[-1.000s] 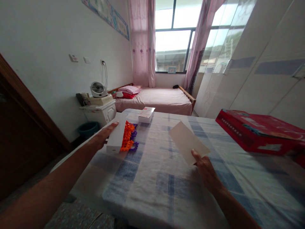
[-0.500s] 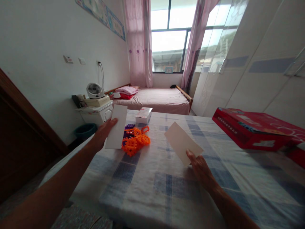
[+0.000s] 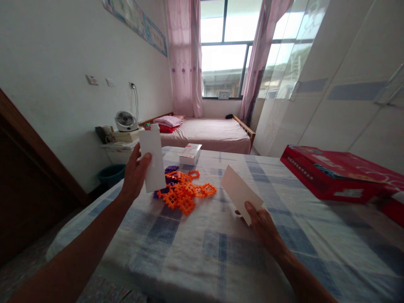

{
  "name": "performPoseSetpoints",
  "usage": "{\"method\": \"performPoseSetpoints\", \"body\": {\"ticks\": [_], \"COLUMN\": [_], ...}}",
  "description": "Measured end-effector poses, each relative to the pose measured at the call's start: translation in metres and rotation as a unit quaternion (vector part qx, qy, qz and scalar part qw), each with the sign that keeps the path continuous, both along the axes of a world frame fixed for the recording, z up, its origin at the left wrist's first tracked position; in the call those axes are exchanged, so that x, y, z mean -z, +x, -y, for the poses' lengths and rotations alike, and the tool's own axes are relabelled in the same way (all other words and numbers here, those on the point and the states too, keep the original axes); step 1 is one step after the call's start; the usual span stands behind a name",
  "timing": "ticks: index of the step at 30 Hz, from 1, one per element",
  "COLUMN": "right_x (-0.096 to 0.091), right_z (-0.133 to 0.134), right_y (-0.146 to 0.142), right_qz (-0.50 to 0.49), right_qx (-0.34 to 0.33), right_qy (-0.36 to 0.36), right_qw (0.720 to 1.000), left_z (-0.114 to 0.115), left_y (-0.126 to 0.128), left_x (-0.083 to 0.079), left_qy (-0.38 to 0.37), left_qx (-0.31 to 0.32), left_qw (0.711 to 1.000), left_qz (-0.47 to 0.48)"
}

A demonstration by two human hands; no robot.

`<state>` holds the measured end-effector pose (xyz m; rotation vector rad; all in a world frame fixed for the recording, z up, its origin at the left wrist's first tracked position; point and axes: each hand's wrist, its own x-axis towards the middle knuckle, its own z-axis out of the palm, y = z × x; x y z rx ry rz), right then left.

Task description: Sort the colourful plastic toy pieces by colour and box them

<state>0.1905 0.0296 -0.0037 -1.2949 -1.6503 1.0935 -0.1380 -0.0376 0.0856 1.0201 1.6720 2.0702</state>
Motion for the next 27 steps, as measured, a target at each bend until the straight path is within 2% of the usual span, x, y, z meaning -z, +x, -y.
{"method": "performPoseSetpoints", "body": {"ticks": [3,5,7,10,15,17,22,27], "right_x": [0.000,0.001,0.003,0.001,0.000,0.003,0.010,0.013], "right_z": [0.001,0.001,0.003,0.010,0.021,0.022,0.020,0.024], "right_y": [-0.002,-0.003,-0.006,-0.011,-0.018,-0.017,-0.014,-0.019], "right_qz": [-0.022,-0.014,0.009,0.044,0.165,0.226,0.323,0.350], "right_qx": [-0.005,-0.003,-0.007,-0.036,-0.042,-0.032,-0.019,-0.026], "right_qy": [0.025,0.094,0.191,0.312,0.364,0.374,0.393,0.414], "right_qw": [0.999,0.995,0.982,0.948,0.916,0.899,0.861,0.840], "left_z": [-0.001,-0.001,-0.001,-0.005,-0.024,-0.033,-0.041,-0.038], "left_y": [0.006,0.016,0.034,0.071,0.129,0.142,0.151,0.150], "left_x": [-0.002,0.000,0.009,0.030,0.064,0.073,0.088,0.093], "left_qy": [0.071,0.096,0.072,-0.003,-0.064,-0.065,-0.045,-0.038], "left_qx": [0.051,0.097,0.142,0.230,0.354,0.386,0.392,0.402], "left_qw": [0.989,0.970,0.951,0.911,0.825,0.805,0.805,0.808], "left_qz": [0.117,0.201,0.266,0.341,0.437,0.446,0.444,0.429]}}
